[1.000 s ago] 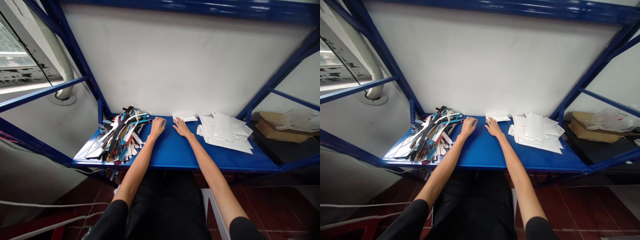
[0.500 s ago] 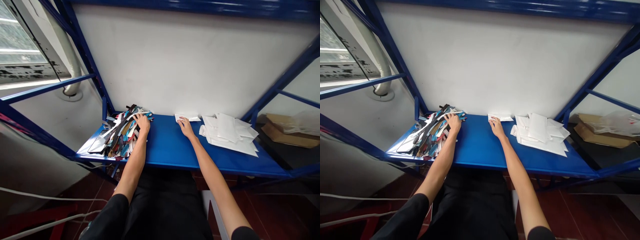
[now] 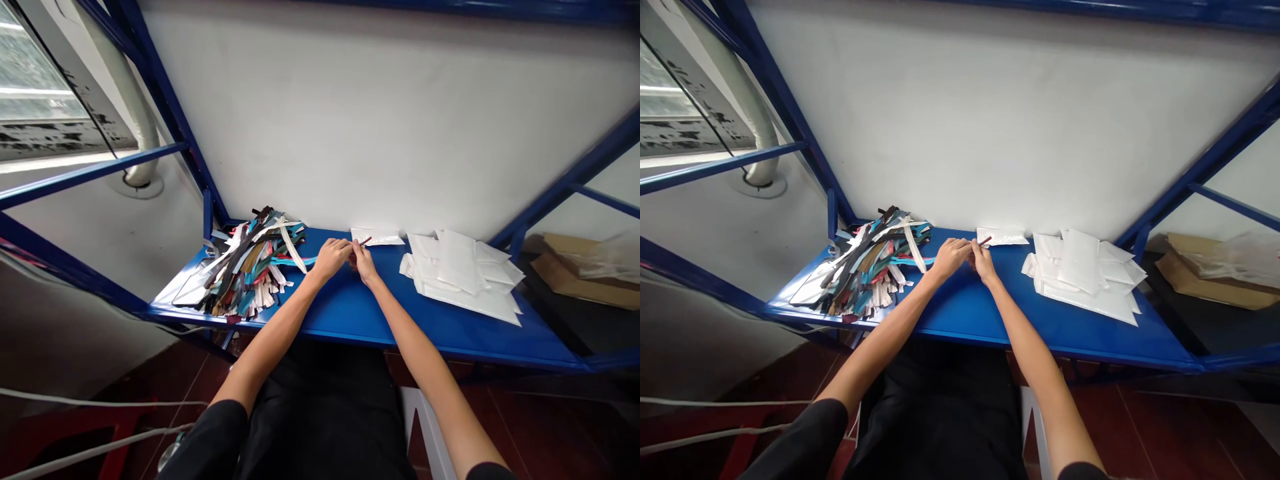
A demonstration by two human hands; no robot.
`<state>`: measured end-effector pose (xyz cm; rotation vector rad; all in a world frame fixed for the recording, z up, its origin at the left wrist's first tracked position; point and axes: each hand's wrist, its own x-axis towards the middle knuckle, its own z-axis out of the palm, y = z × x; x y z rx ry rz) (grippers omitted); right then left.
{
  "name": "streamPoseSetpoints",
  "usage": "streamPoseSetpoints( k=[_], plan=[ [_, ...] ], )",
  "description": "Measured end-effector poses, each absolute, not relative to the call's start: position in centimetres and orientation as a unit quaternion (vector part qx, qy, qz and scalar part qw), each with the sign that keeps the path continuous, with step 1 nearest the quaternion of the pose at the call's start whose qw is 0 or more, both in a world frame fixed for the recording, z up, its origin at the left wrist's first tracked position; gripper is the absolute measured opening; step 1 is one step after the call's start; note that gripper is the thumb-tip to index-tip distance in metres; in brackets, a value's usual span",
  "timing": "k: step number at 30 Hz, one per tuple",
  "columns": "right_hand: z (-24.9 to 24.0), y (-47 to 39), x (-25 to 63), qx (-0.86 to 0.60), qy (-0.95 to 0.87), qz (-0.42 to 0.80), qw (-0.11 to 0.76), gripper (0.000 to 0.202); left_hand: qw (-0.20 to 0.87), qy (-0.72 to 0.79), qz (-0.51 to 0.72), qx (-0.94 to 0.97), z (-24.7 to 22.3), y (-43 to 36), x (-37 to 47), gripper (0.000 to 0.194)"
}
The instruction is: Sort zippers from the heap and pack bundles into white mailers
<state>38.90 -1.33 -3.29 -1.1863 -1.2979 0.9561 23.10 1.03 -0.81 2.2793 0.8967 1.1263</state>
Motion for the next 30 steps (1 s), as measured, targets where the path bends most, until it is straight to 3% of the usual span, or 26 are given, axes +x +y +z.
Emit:
streamPoseSetpoints(
  k=[5,11,17,24,27,30],
  plan=[
    [-3.1,-0.1,40.7,-0.502,-0.457,0.385,0.625,0.071,0.261,0.373,0.419,0.786,-1.8,1.4,22.9,0.036],
    [-2.0,0.0,45.5,-0.503,-0.371,0.347,0.7,0.064,0.291,0.391,0.375,0.789,-2.1,3.1,19.2,0.022],
    [-2.2,-0.1,46.8,-0.515,-0.367,0.402,0.662,0.055,0.27,0.46,0.391,0.75,-1.9,4.4,17.6,0.028],
    [-2.3,-1.0,43.4,-0.471,-0.443,0.534,0.545,0.033,0.138,0.657,0.488,0.558,-0.8,4.7,13.7,0.049],
    [-1.6,-1.2,42.4,-0.432,-0.451,0.534,0.57,0.034,0.09,0.683,0.487,0.536,-0.5,4.1,13.4,0.053],
    [-0.5,-1.4,42.7,-0.401,-0.436,0.518,0.616,0.041,0.046,0.662,0.482,0.572,0.2,3.4,14.7,0.072]
  ],
)
